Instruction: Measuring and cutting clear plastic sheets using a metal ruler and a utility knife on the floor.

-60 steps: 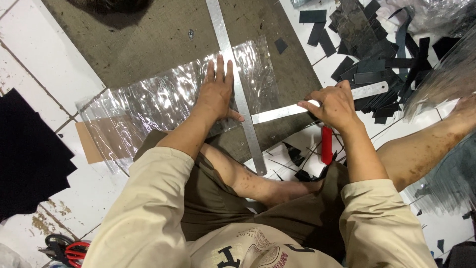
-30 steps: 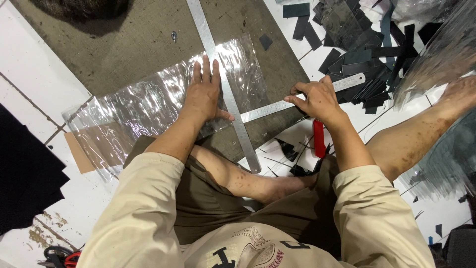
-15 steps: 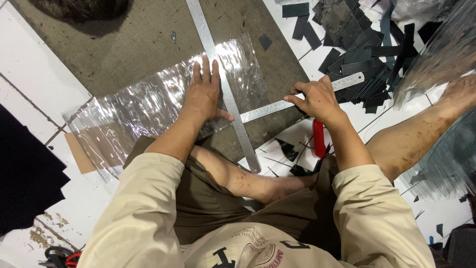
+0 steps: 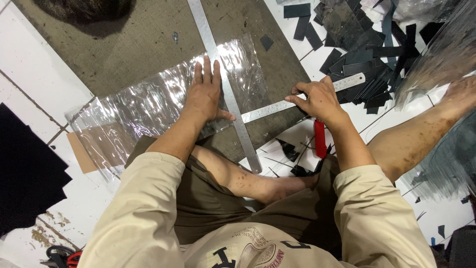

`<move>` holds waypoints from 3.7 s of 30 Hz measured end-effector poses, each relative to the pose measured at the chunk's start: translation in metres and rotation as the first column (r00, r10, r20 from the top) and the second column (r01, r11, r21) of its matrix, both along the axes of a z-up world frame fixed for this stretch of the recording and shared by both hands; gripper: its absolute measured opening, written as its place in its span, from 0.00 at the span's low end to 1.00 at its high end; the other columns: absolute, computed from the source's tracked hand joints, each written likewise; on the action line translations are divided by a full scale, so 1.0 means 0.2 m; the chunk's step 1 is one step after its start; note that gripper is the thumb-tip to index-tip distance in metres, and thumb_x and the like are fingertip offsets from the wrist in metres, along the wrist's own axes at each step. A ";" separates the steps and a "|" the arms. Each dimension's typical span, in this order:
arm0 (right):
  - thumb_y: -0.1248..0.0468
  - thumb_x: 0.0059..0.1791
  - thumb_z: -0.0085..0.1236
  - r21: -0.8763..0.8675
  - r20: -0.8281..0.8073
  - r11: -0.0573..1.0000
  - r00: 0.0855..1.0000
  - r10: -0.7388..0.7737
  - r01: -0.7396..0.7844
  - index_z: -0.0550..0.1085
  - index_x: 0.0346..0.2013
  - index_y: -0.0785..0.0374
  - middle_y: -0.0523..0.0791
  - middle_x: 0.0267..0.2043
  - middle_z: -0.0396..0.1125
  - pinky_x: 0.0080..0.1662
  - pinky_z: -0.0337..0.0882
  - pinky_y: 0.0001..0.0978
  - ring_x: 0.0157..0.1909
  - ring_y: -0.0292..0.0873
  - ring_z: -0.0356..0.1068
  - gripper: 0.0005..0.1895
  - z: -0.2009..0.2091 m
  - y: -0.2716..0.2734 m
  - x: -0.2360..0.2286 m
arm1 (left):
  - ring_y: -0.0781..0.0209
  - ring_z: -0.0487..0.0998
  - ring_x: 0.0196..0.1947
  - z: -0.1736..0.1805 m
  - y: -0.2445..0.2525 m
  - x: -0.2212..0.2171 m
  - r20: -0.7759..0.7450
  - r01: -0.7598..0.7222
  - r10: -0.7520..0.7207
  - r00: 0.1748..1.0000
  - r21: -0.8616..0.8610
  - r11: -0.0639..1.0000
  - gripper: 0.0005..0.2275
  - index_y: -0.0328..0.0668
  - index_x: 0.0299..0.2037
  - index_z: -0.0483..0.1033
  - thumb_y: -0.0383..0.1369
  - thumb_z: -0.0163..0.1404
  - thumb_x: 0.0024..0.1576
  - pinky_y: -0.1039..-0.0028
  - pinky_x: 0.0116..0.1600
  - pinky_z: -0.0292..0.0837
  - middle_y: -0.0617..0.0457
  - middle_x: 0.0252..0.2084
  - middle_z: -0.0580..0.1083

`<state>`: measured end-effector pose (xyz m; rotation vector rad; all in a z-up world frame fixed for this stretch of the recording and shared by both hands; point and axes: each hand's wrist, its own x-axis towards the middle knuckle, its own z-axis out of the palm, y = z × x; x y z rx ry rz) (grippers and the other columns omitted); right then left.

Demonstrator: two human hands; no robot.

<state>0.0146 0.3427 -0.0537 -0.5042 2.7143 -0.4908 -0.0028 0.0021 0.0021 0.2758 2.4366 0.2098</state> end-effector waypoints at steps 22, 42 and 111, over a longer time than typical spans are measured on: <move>0.44 0.48 0.65 -0.052 0.077 0.998 0.996 -0.039 0.043 0.80 0.38 0.50 0.50 0.37 0.78 0.50 0.58 0.40 0.37 0.55 0.76 0.16 0.03 0.01 -0.12 | 0.30 0.39 0.76 0.02 0.01 -0.02 0.022 0.016 -0.015 1.000 -0.052 0.999 0.70 0.33 0.76 0.30 0.61 0.69 0.33 0.54 0.78 0.44 0.30 0.77 0.34; 0.39 0.48 0.68 -0.014 -0.020 0.993 0.992 -0.121 0.121 0.81 0.42 0.49 0.46 0.33 0.73 0.52 0.66 0.52 0.48 0.58 0.63 0.20 -0.08 -0.25 -0.79 | 0.28 0.25 0.73 -0.07 0.01 -0.05 0.069 0.061 -0.056 0.996 -0.076 0.995 0.71 0.33 0.75 0.26 0.60 0.70 0.34 0.54 0.74 0.42 0.32 0.75 0.22; 0.39 0.49 0.69 -0.049 -0.070 0.995 0.994 -0.085 0.082 0.82 0.38 0.50 0.44 0.26 0.69 0.49 0.63 0.45 0.35 0.52 0.64 0.20 -0.18 -0.22 -0.82 | 0.31 0.29 0.74 -0.06 0.02 -0.03 0.037 0.038 -0.036 0.999 -0.058 0.998 0.68 0.43 0.76 0.26 0.56 0.70 0.35 0.58 0.69 0.63 0.56 0.78 0.24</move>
